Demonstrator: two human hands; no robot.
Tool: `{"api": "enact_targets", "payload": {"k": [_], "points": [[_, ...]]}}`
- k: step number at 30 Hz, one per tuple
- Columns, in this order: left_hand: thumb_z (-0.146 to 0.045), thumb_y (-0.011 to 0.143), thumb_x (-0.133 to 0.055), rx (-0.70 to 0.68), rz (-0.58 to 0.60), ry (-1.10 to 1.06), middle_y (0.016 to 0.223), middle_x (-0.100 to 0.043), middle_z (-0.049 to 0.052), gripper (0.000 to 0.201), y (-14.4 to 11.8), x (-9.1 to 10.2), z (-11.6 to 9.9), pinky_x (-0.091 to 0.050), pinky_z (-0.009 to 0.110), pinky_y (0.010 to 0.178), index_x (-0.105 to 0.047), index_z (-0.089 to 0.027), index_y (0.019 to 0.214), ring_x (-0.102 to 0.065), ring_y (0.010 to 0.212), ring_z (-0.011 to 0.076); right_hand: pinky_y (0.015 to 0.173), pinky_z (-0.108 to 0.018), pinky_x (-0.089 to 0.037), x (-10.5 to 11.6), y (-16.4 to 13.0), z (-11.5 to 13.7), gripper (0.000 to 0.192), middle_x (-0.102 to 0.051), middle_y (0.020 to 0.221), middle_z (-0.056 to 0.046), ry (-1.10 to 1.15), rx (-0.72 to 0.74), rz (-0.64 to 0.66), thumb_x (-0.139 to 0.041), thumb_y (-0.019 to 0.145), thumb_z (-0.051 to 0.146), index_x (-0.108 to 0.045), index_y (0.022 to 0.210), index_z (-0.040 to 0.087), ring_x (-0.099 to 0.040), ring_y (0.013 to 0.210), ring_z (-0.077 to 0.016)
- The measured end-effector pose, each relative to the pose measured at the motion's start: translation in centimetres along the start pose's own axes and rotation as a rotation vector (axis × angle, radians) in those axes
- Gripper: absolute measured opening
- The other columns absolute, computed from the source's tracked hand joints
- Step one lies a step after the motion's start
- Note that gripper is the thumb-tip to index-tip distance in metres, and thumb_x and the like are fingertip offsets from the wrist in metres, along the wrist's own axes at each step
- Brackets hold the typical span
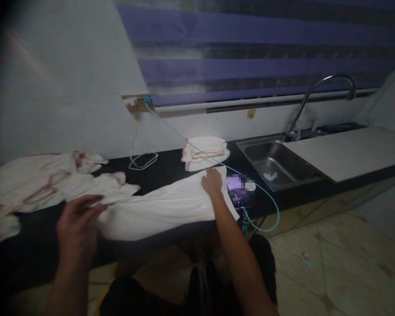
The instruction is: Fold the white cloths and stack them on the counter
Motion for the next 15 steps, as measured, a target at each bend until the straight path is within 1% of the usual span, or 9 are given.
{"api": "enact_targets", "payload": {"k": [2,4,6,7,9,11,12,13,15], "points": [[-0.048,0.071,-0.071,0.039,0.039,0.256,0.119,-0.064,0.01,0.052,0.5,0.4,0.5,-0.05,0.05,0.102,-0.06,-0.02,0.113,-0.062,0.108,0.0308,0.113,-0.04,-0.038,0.0,0.0,-0.1,0.041,-0.064,0.136,-0.017,0.004,-0.004,-0.005,-0.052,0.097,0.027,-0.06,0.135,0.014,-0.053,0.131,-0.0287],[-0.052,0.076,-0.066,-0.021,0.007,0.528,0.117,-0.062,0.012,0.053,0.0,1.1,0.1,-0.049,0.05,0.1,-0.061,-0.019,0.117,-0.061,0.109,0.0322,0.114,-0.04,-0.037,-0.1,0.0,-0.1,0.042,-0.064,0.137,-0.017,0.011,-0.005,-0.014,-0.052,0.097,0.027,-0.061,0.135,0.015,-0.053,0.132,-0.0288],[-0.054,0.083,-0.059,-0.015,0.013,0.624,0.102,-0.063,0.008,0.049,-1.6,0.7,0.2,-0.051,0.045,0.091,-0.061,-0.019,0.118,-0.063,0.097,0.0294,0.115,-0.04,-0.036,-0.2,0.0,-0.1,0.042,-0.063,0.138,-0.016,0.017,-0.006,-0.023,-0.052,0.097,0.027,-0.061,0.136,0.015,-0.052,0.133,-0.0291],[-0.055,0.087,-0.055,0.026,0.074,0.618,0.093,-0.062,0.006,0.047,-2.7,-0.3,0.8,-0.052,0.042,0.084,-0.061,-0.02,0.118,-0.063,0.088,0.0271,0.115,-0.04,-0.036,-0.2,0.0,-0.1,0.042,-0.063,0.139,-0.016,0.02,-0.008,-0.024,-0.052,0.097,0.027,-0.061,0.136,0.015,-0.051,0.134,-0.0292],[-0.054,0.091,-0.05,0.087,0.293,0.623,0.08,-0.06,0.003,0.046,-5.4,-3.6,2.2,-0.051,0.038,0.076,-0.063,-0.02,0.118,-0.062,0.077,0.0245,0.116,-0.041,-0.035,-0.3,0.0,-0.1,0.043,-0.062,0.141,-0.017,0.021,-0.01,-0.018,-0.052,0.097,0.027,-0.06,0.137,0.014,-0.051,0.135,-0.0291],[-0.053,0.093,-0.049,0.005,0.481,0.756,0.086,-0.064,0.008,0.048,-7.9,-7.0,3.0,-0.051,0.04,0.079,-0.067,-0.017,0.118,-0.063,0.083,0.0274,0.116,-0.041,-0.035,-0.4,0.0,-0.1,0.045,-0.062,0.142,-0.017,0.019,-0.01,-0.009,-0.051,0.097,0.027,-0.06,0.138,0.014,-0.05,0.136,-0.029],[-0.052,0.094,-0.05,-0.075,0.523,0.852,0.094,-0.065,0.013,0.048,-8.9,-8.3,3.2,-0.05,0.044,0.084,-0.069,-0.016,0.12,-0.063,0.091,0.0303,0.116,-0.041,-0.035,-0.3,0.0,-0.1,0.045,-0.061,0.142,-0.017,0.017,-0.009,-0.008,-0.051,0.097,0.027,-0.06,0.139,0.014,-0.05,0.136,-0.0289],[-0.051,0.094,-0.052,-0.161,0.529,0.94,0.104,-0.066,0.017,0.048,-9.5,-9.3,3.3,-0.05,0.048,0.089,-0.07,-0.016,0.122,-0.063,0.099,0.0335,0.117,-0.041,-0.035,-0.3,0.0,-0.1,0.045,-0.061,0.143,-0.017,0.014,-0.008,-0.01,-0.051,0.097,0.027,-0.059,0.139,0.014,-0.05,0.137,-0.029],[-0.049,0.094,-0.056,-0.299,0.508,1.031,0.123,-0.063,0.02,0.045,-10.2,-10.1,3.3,-0.046,0.055,0.099,-0.072,-0.021,0.125,-0.058,0.117,0.038,0.117,-0.04,-0.035,-0.2,0.0,-0.1,0.045,-0.061,0.143,-0.017,0.009,-0.005,-0.013,-0.05,0.097,0.028,-0.059,0.139,0.013,-0.051,0.136,-0.0292]]}}
Point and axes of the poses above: each hand's wrist, its own y-axis towards the middle knuckle, its own x-axis out of the back of the hand, z = x × y, the point moved 8 cm from there along y, towards the middle knuckle
